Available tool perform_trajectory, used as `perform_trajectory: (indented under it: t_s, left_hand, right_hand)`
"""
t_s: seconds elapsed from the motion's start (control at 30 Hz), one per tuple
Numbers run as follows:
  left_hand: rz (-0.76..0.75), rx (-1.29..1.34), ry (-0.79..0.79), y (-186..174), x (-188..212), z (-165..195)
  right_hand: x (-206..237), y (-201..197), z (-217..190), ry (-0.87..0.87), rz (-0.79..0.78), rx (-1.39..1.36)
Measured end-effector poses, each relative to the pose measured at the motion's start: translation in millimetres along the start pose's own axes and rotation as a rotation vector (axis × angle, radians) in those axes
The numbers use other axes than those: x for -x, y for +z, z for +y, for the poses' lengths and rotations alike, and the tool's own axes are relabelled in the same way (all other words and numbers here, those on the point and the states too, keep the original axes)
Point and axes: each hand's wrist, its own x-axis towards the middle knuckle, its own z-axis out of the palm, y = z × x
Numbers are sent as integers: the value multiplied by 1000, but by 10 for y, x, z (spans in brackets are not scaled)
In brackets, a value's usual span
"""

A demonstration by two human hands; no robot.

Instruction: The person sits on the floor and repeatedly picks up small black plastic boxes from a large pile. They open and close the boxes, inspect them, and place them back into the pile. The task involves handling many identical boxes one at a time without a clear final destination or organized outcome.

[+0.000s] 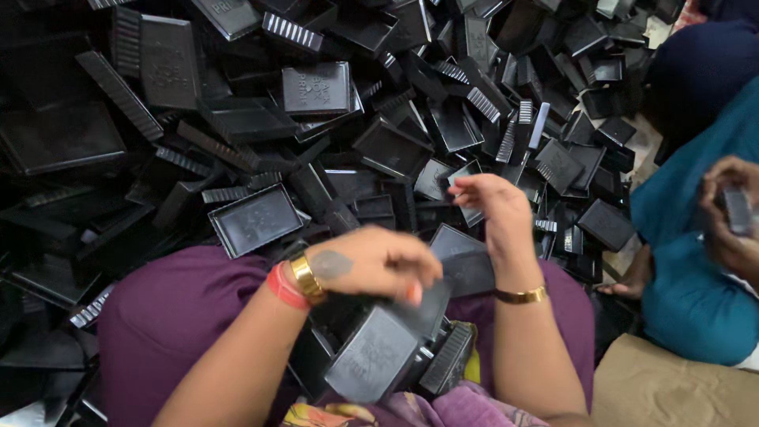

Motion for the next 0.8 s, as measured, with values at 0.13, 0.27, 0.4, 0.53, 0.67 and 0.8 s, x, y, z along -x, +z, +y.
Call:
perform_trajectory:
  t_s: [0.13, 0.27, 0.4, 0.53, 0.67, 0.8]
  left_hand:
    - [852, -1038, -157, -218, -38, -120]
    - [988, -1285, -371, -467, 5, -390]
    - [832, -1351, -585, -470, -43, -573]
    - [758, -1303, -675, -412, -144, -628]
    - [908, -1307, -492, -359, -226, -636]
    - [933, -1375, -158, -361, -304, -645]
  right_hand:
    - [-29, 333, 306, -195, 23, 898]
    - [-26, 628, 500, -477, -123, 1339]
    - [-86, 525, 544, -231, 60, 881]
    - [-82, 219, 355, -96, 84, -140]
    - [46, 81, 4, 83, -17, -760]
    - [101, 162, -147, 109, -169, -1014]
